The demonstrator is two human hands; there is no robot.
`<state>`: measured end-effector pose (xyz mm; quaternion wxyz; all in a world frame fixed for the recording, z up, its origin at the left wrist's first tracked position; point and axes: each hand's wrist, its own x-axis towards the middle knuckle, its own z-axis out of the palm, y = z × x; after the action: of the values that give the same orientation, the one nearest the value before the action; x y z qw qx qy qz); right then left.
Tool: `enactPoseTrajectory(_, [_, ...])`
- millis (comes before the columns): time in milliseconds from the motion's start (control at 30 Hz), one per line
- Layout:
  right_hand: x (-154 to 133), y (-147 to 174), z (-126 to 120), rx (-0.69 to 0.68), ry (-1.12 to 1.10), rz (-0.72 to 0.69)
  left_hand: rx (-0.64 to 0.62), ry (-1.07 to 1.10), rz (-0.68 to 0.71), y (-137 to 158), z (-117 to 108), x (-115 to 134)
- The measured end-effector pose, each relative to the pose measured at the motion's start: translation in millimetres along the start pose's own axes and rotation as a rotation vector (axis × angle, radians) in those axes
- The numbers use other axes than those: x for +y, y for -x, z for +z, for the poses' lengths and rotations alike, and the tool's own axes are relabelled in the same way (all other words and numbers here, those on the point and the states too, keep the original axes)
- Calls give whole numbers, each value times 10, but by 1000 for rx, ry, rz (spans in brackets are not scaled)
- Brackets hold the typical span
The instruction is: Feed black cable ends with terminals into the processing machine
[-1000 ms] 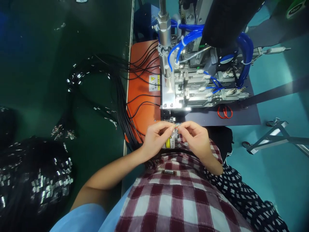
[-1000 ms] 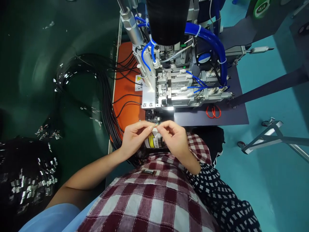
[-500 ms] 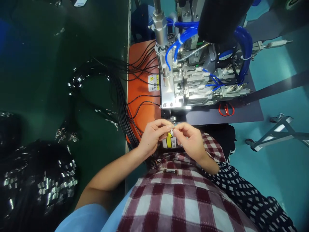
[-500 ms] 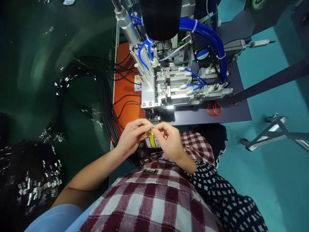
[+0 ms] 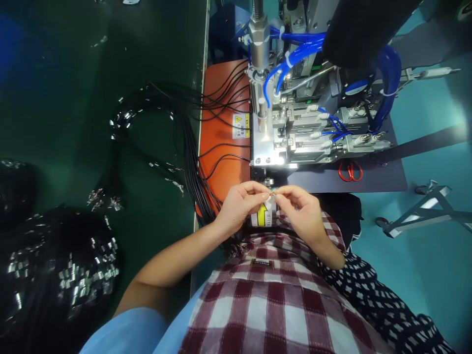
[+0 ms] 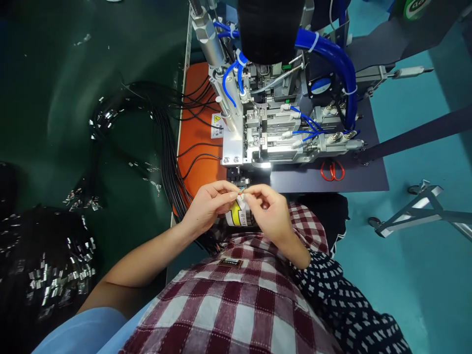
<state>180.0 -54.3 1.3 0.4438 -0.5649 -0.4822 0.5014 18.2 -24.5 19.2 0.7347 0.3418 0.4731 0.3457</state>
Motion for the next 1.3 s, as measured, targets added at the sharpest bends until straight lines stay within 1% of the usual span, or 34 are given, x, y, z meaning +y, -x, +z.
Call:
enactPoseTrajectory(100, [-29, -35, -108, 75, 176, -185, -7, -26, 24, 17, 12, -4])
enactPoseTrajectory(167, [-59, -59, -151, 63, 271, -304, -4, -53, 45, 29, 21, -3])
enactPoseTrajectory(333, [-68, -97, -177, 22, 397, -546, 3, -122, 84, 48, 37, 9])
enactPoseTrajectory(467, [-29, -99, -199, 24, 605, -732, 1, -137, 86, 53, 42, 16])
enactPoseTrajectory(533, [-20, -97, -212, 26, 642, -754, 5, -137, 88, 53, 44, 19])
enactPoseTrajectory(667, [-13, -95, -224, -1, 590, -697, 9, -149, 93, 53, 44, 17])
enactPoseTrajectory(733, [-4, -89, -222, 9, 582, -694, 5, -147, 91, 51, 40, 13])
enactPoseTrajectory(933, [45, -54, -212, 74, 628, -762, -5, -126, 87, 44, 29, -1])
enactPoseTrajectory(1067, [53, -45, -205, 77, 680, -779, 6, -150, 85, 45, 37, -2])
enactPoseTrajectory(1167, [-12, -47, -195, 75, 768, -786, 17, -255, 141, 53, 42, -2])
enactPoseTrajectory(1300, [-209, -64, -187, 49, 891, -782, 34, -413, 261, 62, 42, -20])
